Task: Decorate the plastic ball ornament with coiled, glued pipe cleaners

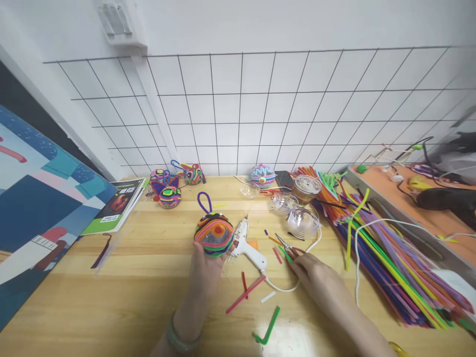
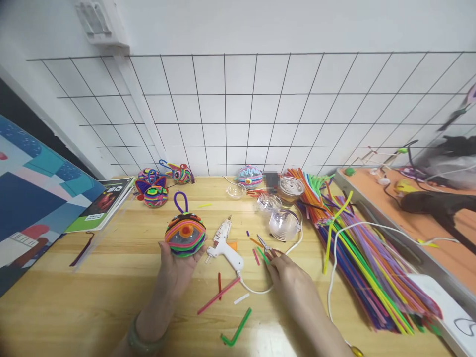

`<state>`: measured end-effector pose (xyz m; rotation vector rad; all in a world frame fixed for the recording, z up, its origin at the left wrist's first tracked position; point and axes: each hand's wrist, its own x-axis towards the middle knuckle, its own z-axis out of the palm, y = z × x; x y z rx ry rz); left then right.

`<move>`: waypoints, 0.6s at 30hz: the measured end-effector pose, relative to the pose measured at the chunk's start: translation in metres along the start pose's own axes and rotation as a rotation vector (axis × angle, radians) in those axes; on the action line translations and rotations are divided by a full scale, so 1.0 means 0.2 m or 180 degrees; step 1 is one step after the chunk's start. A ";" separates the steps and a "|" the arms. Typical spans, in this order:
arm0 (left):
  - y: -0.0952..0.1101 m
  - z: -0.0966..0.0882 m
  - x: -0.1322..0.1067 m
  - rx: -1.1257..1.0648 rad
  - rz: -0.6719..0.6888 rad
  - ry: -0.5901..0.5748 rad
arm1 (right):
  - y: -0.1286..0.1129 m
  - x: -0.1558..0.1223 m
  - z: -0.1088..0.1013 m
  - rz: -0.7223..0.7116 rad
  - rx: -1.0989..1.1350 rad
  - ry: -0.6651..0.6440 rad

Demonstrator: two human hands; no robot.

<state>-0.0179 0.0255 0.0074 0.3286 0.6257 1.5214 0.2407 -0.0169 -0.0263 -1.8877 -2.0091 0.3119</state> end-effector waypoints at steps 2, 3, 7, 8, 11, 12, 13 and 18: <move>0.00 -0.01 0.00 0.0022 -0.0080 -0.0090 | 0.01 0.00 -0.05 0.0084 0.0078 0.0071; -0.01 -0.02 0.00 0.0044 -0.0147 -0.0118 | 0.00 0.00 -0.07 0.0101 0.0130 0.0099; -0.03 -0.03 -0.03 0.0252 -0.0305 -0.0109 | -0.11 -0.04 -0.15 -0.0371 0.0653 0.0352; -0.04 -0.03 -0.04 0.0336 -0.0300 -0.0129 | -0.16 -0.06 -0.16 -0.0680 0.0838 0.0509; -0.07 -0.02 -0.07 0.0594 -0.0363 -0.0351 | -0.33 -0.09 -0.19 -0.1606 0.1057 0.0735; -0.07 -0.02 -0.07 0.0668 -0.0409 -0.0440 | -0.38 -0.10 -0.20 -0.1819 0.1007 0.0799; -0.08 -0.02 -0.08 0.0738 -0.0451 -0.0528 | -0.43 -0.10 -0.21 -0.2000 0.0899 0.0881; -0.12 -0.05 -0.07 0.0857 -0.0380 -0.0785 | -0.51 -0.07 -0.23 -0.2328 0.0392 0.1101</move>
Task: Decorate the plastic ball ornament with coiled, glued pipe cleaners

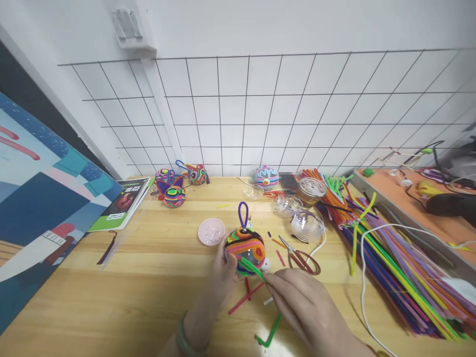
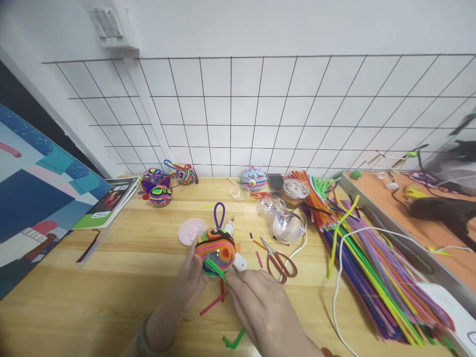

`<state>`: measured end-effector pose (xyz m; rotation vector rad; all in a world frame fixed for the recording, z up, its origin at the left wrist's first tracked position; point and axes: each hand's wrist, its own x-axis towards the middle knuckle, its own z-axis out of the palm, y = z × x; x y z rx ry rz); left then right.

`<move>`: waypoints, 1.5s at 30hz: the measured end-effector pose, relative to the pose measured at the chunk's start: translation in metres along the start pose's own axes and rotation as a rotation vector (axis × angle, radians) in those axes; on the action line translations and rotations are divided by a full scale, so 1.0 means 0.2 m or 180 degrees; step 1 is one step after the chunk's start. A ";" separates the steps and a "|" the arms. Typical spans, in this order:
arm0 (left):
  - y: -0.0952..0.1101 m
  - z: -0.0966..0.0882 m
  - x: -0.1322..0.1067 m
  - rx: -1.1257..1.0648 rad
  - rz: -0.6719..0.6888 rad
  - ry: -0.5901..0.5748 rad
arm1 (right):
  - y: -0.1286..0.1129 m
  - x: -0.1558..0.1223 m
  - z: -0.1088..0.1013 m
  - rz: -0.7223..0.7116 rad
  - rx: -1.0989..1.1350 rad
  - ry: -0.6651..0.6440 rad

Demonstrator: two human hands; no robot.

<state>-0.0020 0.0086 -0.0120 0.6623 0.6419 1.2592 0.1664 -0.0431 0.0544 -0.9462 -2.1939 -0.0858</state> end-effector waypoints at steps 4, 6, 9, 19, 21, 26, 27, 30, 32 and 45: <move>0.01 0.00 0.00 -0.0020 -0.0021 -0.0184 | 0.03 0.00 0.01 -0.0030 -0.0078 -0.0052; 0.02 0.01 -0.01 -0.0038 -0.0071 -0.0265 | 0.03 -0.01 0.01 -0.0052 -0.0133 -0.0094; 0.03 0.03 -0.02 -0.0023 -0.0084 -0.0331 | 0.03 -0.01 0.01 -0.0087 -0.0214 -0.0144; 0.04 0.03 -0.02 0.0482 -0.0026 -0.0251 | 0.04 -0.02 0.02 -0.0124 -0.0427 -0.0171; 0.04 0.03 -0.02 0.0594 0.0000 -0.0165 | 0.04 -0.02 0.02 -0.0114 -0.0438 -0.0194; 0.05 0.04 -0.02 0.0652 0.0046 -0.0102 | 0.04 -0.03 0.03 -0.0088 -0.0375 -0.0212; 0.05 0.05 -0.02 0.0561 0.0020 -0.0076 | 0.05 -0.02 0.03 -0.0069 -0.0329 -0.0186; 0.07 0.06 -0.02 0.0150 -0.0235 -0.0106 | 0.05 -0.02 0.02 -0.0003 -0.0142 -0.0099; 0.09 0.07 -0.03 -0.0073 -0.0419 -0.0206 | 0.05 -0.02 0.02 0.0012 -0.0064 -0.0046; 0.08 0.05 -0.02 -0.0301 -0.0718 -0.0338 | 0.07 -0.03 0.02 -0.0108 -0.0090 -0.0554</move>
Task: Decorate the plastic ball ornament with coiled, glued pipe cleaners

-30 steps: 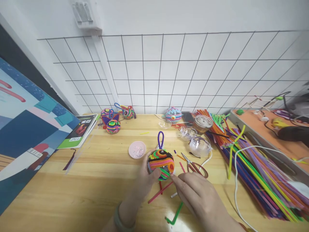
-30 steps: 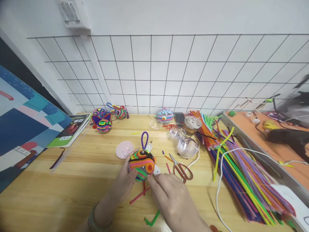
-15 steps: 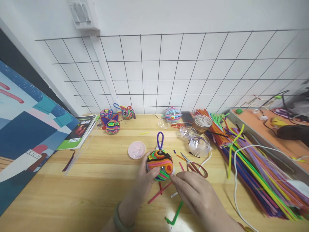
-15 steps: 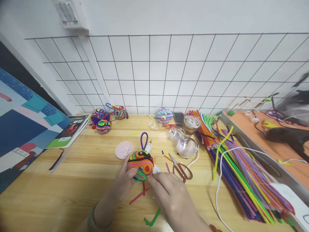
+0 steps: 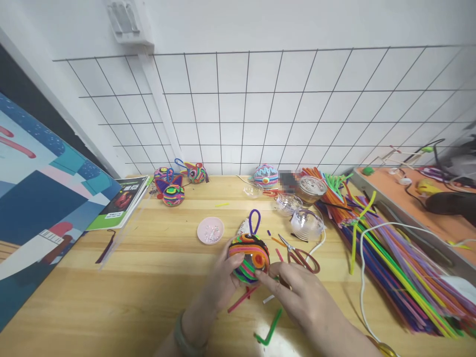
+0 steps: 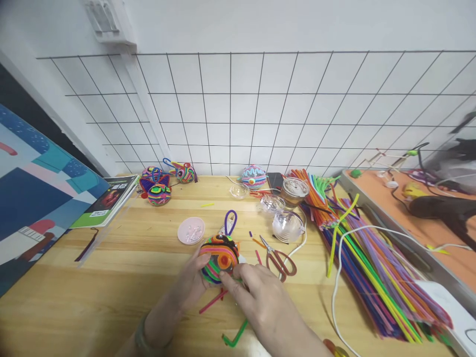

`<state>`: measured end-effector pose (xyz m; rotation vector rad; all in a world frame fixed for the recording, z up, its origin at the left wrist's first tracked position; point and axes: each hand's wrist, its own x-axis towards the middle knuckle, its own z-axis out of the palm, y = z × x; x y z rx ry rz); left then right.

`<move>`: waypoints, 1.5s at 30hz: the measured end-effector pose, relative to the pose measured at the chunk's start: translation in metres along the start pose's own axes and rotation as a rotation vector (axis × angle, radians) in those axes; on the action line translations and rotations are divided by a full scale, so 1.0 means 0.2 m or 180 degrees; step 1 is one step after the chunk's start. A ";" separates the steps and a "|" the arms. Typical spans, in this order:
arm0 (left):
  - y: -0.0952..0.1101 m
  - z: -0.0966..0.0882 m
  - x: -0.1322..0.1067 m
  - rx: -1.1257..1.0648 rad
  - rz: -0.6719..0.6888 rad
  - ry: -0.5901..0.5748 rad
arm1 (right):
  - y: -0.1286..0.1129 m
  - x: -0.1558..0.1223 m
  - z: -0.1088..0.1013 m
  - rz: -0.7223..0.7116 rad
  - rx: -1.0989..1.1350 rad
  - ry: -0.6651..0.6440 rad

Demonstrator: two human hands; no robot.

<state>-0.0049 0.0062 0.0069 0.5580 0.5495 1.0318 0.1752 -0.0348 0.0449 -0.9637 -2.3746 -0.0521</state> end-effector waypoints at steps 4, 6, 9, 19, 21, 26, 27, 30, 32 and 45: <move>0.00 0.00 0.00 0.0044 -0.0080 0.0022 | 0.00 0.00 0.00 -0.0055 0.0093 -0.0161; 0.00 -0.01 0.00 0.0118 -0.0119 0.0026 | 0.00 0.00 0.00 -0.0069 0.0118 -0.0172; 0.00 -0.01 0.00 0.0230 -0.0185 0.0083 | 0.01 0.00 -0.01 -0.0063 0.0143 -0.0180; 0.01 -0.03 0.00 0.0261 -0.0443 -0.0171 | 0.03 0.05 -0.06 -0.0415 -0.0123 -0.0163; 0.00 -0.04 0.00 0.0248 -0.0465 -0.0246 | 0.03 0.06 -0.06 -0.0430 -0.0100 -0.0145; -0.01 -0.04 0.00 0.0146 -0.0485 -0.0290 | 0.03 0.08 -0.08 -0.0501 -0.0103 -0.0108; -0.01 -0.05 0.00 0.0130 -0.0516 -0.0284 | 0.03 0.08 -0.08 -0.0504 -0.0100 -0.0101; -0.01 -0.06 0.01 0.0125 -0.0605 -0.0273 | 0.02 0.07 -0.07 -0.0334 -0.0076 -0.0123; -0.01 -0.07 0.01 0.0091 -0.0621 -0.0287 | 0.02 0.06 -0.04 -0.0102 0.0012 -0.0080; 0.00 -0.06 0.01 -0.0047 -0.0576 -0.0232 | 0.05 -0.01 0.07 0.0320 0.1034 0.0259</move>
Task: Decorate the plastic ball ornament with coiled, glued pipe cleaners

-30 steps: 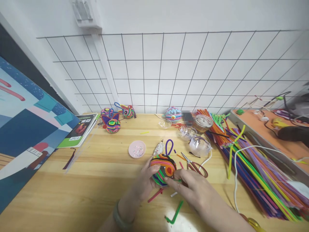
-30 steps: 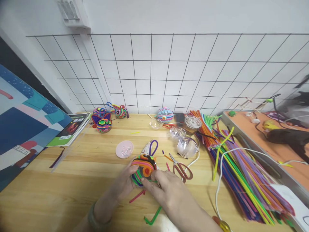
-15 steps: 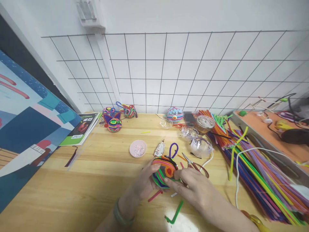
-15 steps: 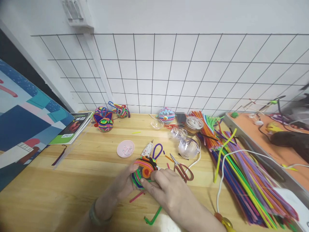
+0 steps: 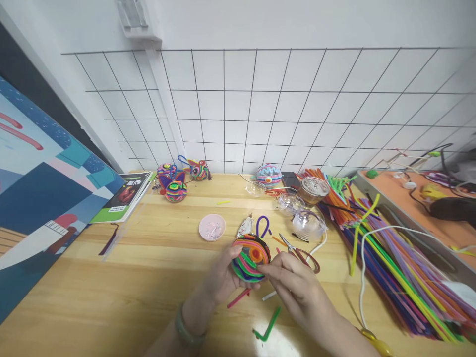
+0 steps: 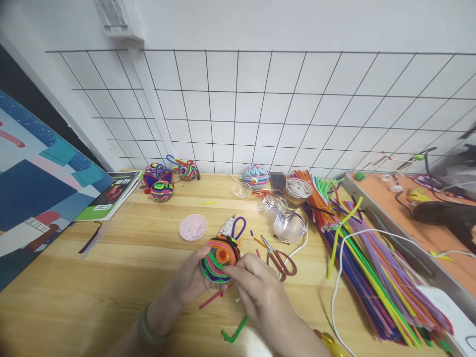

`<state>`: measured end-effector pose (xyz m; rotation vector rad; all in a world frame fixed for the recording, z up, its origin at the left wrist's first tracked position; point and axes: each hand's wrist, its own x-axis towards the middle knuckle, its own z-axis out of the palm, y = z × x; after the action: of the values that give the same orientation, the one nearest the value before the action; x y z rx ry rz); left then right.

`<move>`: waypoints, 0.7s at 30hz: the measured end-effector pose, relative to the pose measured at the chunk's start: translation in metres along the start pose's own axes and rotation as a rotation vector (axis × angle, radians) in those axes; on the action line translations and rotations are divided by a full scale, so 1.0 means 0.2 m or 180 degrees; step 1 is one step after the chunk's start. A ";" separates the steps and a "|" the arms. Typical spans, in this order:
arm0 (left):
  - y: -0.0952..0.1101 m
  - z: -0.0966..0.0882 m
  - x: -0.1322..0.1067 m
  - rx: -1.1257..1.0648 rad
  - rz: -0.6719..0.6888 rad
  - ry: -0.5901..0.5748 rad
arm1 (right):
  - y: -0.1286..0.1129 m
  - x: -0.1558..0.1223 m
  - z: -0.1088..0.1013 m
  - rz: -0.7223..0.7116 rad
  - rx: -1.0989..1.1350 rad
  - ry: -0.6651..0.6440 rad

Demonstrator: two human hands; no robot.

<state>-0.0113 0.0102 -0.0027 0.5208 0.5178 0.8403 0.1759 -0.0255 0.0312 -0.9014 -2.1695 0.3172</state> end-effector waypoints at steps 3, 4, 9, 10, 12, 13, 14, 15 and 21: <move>0.01 0.01 0.00 0.0068 0.0069 0.0098 | -0.02 0.01 0.00 -0.0028 -0.0036 -0.0088; 0.01 0.02 0.00 0.0099 0.0073 0.0125 | -0.03 0.01 -0.01 -0.0039 -0.0103 -0.0117; 0.01 0.03 0.00 0.0148 0.0052 0.0126 | -0.05 0.02 -0.03 -0.0204 -0.0567 -0.0163; 0.01 0.03 0.00 0.0135 0.0048 0.0089 | -0.05 0.02 -0.04 -0.0245 -0.0593 -0.0182; 0.00 0.02 0.00 0.0090 0.0026 0.0008 | -0.05 0.02 -0.05 -0.0294 -0.0589 -0.0235; 0.00 0.01 0.00 0.0063 0.0008 -0.0019 | -0.05 0.02 -0.05 -0.0296 -0.0568 -0.0267; -0.01 0.01 0.01 0.0031 -0.0018 -0.0030 | -0.05 0.02 -0.05 -0.0295 -0.0539 -0.0289; -0.01 0.00 0.01 0.0000 -0.0053 -0.0034 | -0.04 0.02 -0.06 -0.0289 -0.0502 -0.0296; -0.02 -0.02 0.02 -0.0135 -0.0393 -0.0182 | -0.02 0.03 -0.08 -0.0003 -0.0221 -0.0600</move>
<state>-0.0094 0.0124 -0.0080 0.4680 0.4738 0.7149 0.1823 -0.0248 0.0474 -0.9415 -2.3664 0.3399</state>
